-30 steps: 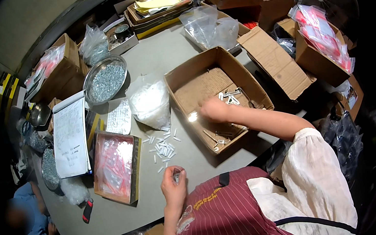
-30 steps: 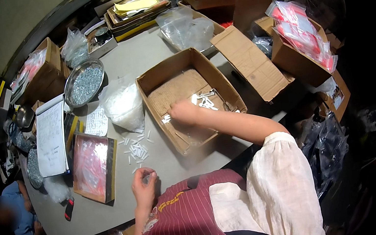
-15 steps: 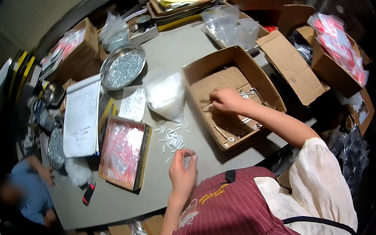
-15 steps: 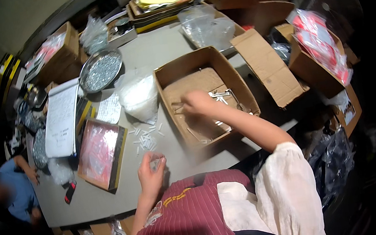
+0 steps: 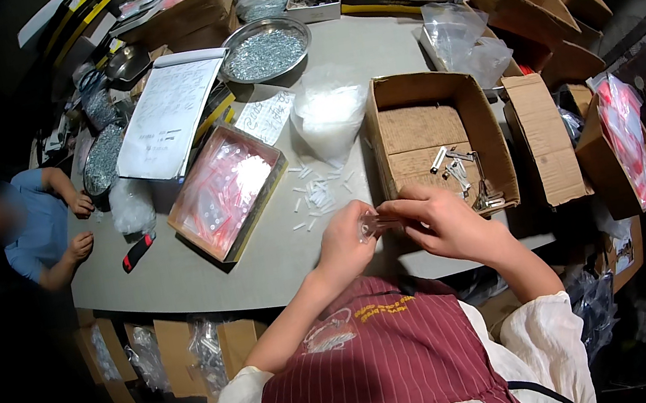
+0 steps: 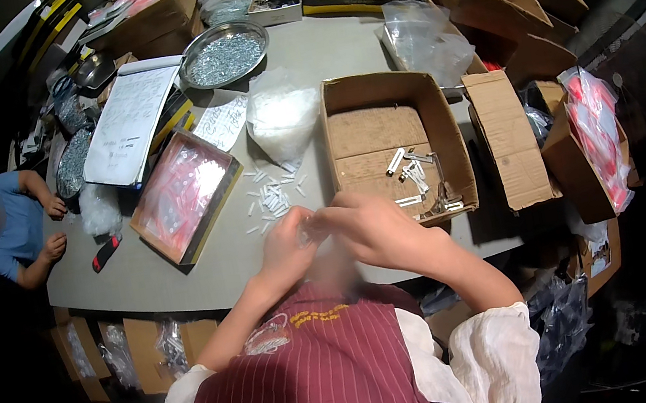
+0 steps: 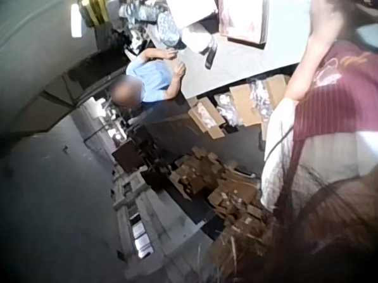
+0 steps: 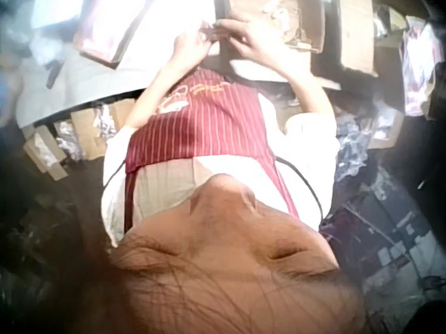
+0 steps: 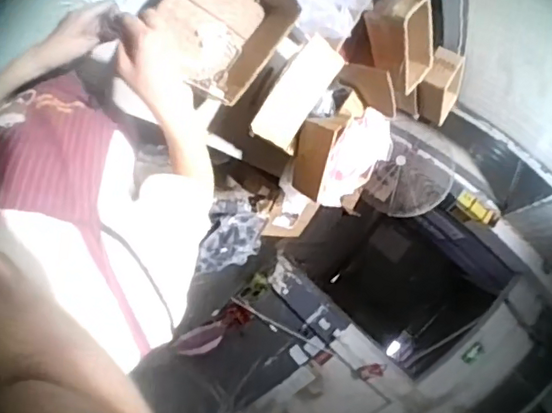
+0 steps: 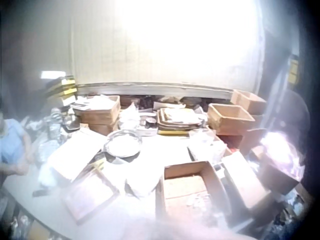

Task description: The person repeatedly picks up small white plastic clips from a cardboard box, places them into small clear plastic bags, and then places the filled bags into a larger box. The task is performed continuously by hand.

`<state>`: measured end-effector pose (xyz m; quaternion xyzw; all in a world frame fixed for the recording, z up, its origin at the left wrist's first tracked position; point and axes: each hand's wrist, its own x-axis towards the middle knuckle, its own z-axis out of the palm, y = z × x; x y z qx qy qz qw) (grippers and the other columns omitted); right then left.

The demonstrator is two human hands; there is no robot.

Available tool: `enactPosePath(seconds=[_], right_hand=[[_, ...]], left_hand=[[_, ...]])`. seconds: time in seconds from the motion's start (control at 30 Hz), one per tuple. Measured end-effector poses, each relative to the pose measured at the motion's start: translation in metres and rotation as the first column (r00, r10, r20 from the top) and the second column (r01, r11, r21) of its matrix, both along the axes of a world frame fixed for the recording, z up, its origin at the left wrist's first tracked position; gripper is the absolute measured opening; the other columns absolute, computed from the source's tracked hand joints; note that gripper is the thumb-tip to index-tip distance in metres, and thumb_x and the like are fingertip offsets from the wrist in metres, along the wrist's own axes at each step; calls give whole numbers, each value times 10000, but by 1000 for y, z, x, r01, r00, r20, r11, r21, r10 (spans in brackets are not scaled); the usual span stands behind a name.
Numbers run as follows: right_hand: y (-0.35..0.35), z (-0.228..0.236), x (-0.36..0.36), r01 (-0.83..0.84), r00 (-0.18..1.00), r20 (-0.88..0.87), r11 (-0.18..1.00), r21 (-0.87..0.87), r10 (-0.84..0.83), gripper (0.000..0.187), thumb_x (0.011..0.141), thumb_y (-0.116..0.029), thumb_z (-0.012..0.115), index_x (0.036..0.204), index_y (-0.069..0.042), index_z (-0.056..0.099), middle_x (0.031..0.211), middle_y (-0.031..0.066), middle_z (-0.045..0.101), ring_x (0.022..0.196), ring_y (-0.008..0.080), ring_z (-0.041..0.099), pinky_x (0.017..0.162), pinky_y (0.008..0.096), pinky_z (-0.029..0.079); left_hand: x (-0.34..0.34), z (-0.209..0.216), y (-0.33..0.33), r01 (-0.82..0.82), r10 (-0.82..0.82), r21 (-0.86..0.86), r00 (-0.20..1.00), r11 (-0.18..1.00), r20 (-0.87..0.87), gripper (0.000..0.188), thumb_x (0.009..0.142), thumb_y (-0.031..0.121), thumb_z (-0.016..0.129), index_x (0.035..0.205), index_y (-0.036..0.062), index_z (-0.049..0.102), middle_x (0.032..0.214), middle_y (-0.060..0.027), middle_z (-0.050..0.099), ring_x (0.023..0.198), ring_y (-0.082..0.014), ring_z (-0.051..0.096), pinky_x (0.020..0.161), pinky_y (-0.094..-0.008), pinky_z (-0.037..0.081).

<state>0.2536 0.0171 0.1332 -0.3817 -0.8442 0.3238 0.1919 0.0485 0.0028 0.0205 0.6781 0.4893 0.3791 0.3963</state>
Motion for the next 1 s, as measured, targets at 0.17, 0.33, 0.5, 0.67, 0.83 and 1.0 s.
enactPosePath(seconds=[0.17, 0.33, 0.5, 0.67, 0.83, 1.0], right_hand=[[-4, 5, -7, -69, 994, 84, 998, -3, 69, 397, 796, 20, 593, 1184, -7, 669, 994, 184, 643, 892, 408, 639, 777, 474, 527], [-7, 14, -32, -123, 989, -81, 992, -22, 121, 380, 785, 14, 635, 1162, 4, 681, 1104, 183, 663, 975, 379, 670, 844, 433, 556], [4, 19, -50, -297, 949, -28, 921, 254, 314, 291, 803, -5, 709, 1093, 12, 688, 1308, 181, 622, 1229, 365, 605, 1018, 417, 521], [7, 5, -70, -163, 977, -125, 983, 80, 172, 195, 908, -81, 725, 1080, 0, 681, 1228, 144, 658, 1082, 325, 661, 888, 399, 543], [12, 7, -104, 5, 980, -200, 998, -57, -17, 135, 912, -88, 732, 990, 15, 689, 894, 150, 712, 838, 291, 715, 801, 375, 568], [12, -1, -146, -35, 957, -291, 988, -149, -10, 128, 910, -68, 735, 984, 23, 684, 859, 117, 725, 837, 212, 742, 781, 327, 579]], left_hand=[[-10, 2, -2, 19, -20, 86, 1000, 996, 2, 247, 804, 16, 725, 1012, 23, 591, 925, -189, 658, 893, -411, 643, 764, -458, 504], [-16, 16, -16, 42, -50, 105, 996, 994, 74, 255, 827, 20, 740, 1038, 7, 599, 960, -160, 680, 906, -343, 671, 776, -409, 519], [-39, 27, -29, 150, -114, -141, 965, 979, 235, 288, 862, 55, 760, 1105, -4, 617, 1002, -121, 695, 978, -235, 686, 832, -358, 532], [-74, 36, -35, 36, -22, -43, 958, 998, 285, 355, 931, 107, 730, 1254, -13, 647, 1133, -102, 730, 1062, -168, 686, 933, -311, 531], [-113, 49, -38, -153, 194, -123, 858, 981, 476, 206, 1002, 4, 612, 1198, -45, 655, 1097, -87, 722, 960, -97, 668, 839, -245, 542], [-141, 60, -41, -309, 310, -81, 827, 948, 468, 148, 993, 46, 649, 1105, -48, 671, 1001, -88, 741, 909, -121, 709, 780, -276, 588]])
